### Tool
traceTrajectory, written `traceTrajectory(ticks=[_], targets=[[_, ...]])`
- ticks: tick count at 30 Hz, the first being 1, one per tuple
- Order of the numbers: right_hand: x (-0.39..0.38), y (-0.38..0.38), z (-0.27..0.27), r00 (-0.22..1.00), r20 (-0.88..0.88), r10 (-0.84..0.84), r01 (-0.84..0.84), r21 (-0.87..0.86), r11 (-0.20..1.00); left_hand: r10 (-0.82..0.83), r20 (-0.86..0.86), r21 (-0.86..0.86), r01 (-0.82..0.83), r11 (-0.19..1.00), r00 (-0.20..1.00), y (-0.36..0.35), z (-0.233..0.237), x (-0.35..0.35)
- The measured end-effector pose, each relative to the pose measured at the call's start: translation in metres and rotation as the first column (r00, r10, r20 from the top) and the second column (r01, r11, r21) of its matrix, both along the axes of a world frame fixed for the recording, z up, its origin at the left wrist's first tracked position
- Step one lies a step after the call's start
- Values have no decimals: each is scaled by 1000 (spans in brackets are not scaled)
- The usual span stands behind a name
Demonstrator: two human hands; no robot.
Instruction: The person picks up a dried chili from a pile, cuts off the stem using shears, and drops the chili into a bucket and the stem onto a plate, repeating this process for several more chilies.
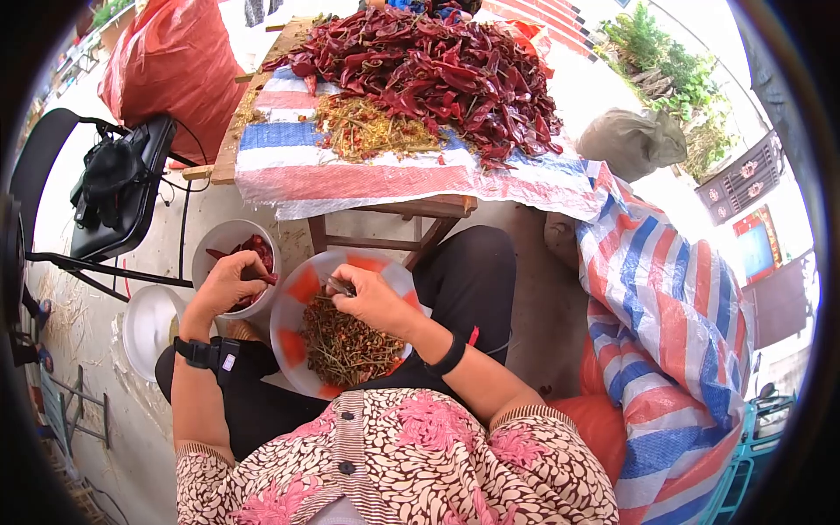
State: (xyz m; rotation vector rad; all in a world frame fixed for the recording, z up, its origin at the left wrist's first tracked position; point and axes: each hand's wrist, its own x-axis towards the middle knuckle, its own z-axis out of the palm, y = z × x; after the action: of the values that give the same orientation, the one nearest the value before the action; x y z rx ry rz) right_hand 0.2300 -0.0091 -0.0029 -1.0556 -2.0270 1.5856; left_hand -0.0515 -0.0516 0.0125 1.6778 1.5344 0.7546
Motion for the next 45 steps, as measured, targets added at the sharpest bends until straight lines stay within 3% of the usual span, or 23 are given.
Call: traceTrajectory(ticks=[2,3,6,9,12,15,18,19,21,24,27,30,34,35,36,38,40,42,45], targets=[[5,-2,-5,968,237,-84,-37,464,885,75,-260,131,-42,991,963,4,-23,-13],[7,-2,-7,941,332,-67,-66,375,925,124,-396,105,-90,990,910,4,-29,-17],[7,0,-15,863,505,-26,-178,351,919,164,-556,74,-148,986,815,11,-54,-31],[9,0,-19,872,482,-91,-162,457,874,173,-749,136,-107,985,640,7,-64,-29],[18,12,1,885,412,-215,-8,477,879,33,-689,-95,-136,986,724,7,-58,-25],[45,37,27,905,193,-378,163,664,730,-71,-600,-213,-74,974,797,7,-51,-19],[79,78,70,752,294,-590,268,681,681,-156,-574,-264,-2,964,804,8,-52,-15],[100,106,60,765,128,-632,243,851,466,-180,-571,-281,16,960,801,10,-51,-13],[125,143,71,629,150,-763,173,929,326,-176,-565,-261,28,965,806,11,-50,-10],[154,185,65,550,384,-741,2,888,461,-185,-554,-257,44,965,812,15,-48,-6],[169,205,54,540,513,-667,-172,843,509,-208,-531,-281,61,958,821,20,-50,-3],[175,211,50,587,506,-632,-178,842,509,-216,-524,-249,95,964,824,21,-46,1],[160,206,60,783,64,-618,146,948,282,-163,-417,-141,114,983,894,29,-43,12],[150,203,66,857,-46,-514,138,980,143,-165,-318,-90,143,986,933,32,-40,17],[132,189,77,883,-105,-458,302,873,382,-169,-216,-39,165,986,962,36,-35,24],[89,147,99,882,-258,-394,469,426,774,-161,27,13,160,987,987,39,-18,42],[52,114,110,913,-282,-293,368,267,891,-140,306,-35,158,987,942,43,-5,59],[24,96,101,932,-278,-234,282,147,948,-153,555,-30,203,979,817,48,-3,70],[-12,82,81,959,-260,-116,165,179,970,-168,744,38,210,977,646,53,-2,81]])
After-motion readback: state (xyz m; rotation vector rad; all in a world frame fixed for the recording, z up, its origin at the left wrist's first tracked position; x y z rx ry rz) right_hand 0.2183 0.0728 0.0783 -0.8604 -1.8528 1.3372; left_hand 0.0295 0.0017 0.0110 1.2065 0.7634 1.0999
